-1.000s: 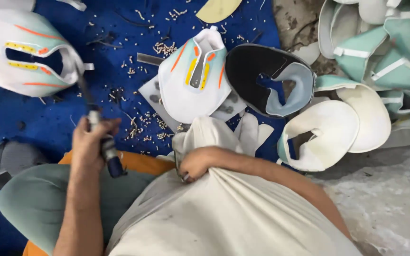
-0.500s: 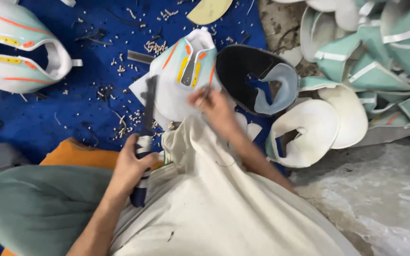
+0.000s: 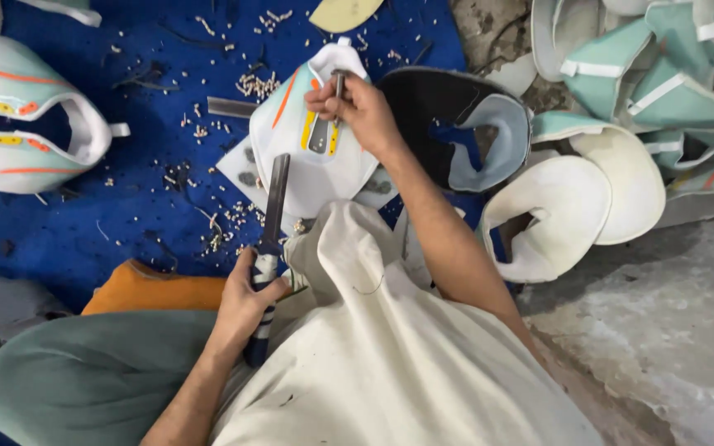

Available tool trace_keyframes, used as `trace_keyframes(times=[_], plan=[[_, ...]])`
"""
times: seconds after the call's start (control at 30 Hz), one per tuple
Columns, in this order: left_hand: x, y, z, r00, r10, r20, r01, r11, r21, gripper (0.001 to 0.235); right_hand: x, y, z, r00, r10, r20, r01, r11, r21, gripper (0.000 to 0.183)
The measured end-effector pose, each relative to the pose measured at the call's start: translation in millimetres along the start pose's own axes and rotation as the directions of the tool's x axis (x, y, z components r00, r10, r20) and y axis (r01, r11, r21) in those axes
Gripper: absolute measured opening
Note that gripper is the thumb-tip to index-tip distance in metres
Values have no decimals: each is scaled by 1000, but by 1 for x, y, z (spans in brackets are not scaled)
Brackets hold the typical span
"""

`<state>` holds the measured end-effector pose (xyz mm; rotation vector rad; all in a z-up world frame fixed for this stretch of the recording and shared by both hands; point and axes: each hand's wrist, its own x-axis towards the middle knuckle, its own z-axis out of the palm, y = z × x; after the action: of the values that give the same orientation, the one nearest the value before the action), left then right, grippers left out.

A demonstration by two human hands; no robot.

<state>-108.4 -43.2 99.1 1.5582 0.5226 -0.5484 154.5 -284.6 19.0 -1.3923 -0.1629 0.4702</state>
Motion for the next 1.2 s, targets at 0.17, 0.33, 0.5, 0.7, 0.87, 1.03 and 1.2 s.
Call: trace_keyframes(times=[0.17,0.33,0.5,0.7,0.87,1.03,1.2], plan=[[-24,64,6,983,156,-101,-115,939,324,52,-15,-6,16,987,-147,-59,141,984,-106,4],[-61,140,3,875,463,-139,-389,845,366,62,-44,-13,34,943,-324,-67,269,868,-417,9],[0,121,22,640,754,-148,-621,622,477,42,-45,-35,36,920,-391,24,353,800,-485,25],[23,74,15,930,353,-104,-218,758,615,55,-9,33,-1,924,-274,-266,223,953,-205,14],[-19,133,6,805,557,-206,-424,782,456,39,21,3,-7,981,-104,-163,124,986,116,14],[-46,197,9,731,637,-244,-577,768,279,46,2,2,4,996,-44,-78,48,998,49,13],[48,100,21,610,772,-178,-673,623,399,38,-16,-14,12,916,-400,35,363,789,-496,12]])
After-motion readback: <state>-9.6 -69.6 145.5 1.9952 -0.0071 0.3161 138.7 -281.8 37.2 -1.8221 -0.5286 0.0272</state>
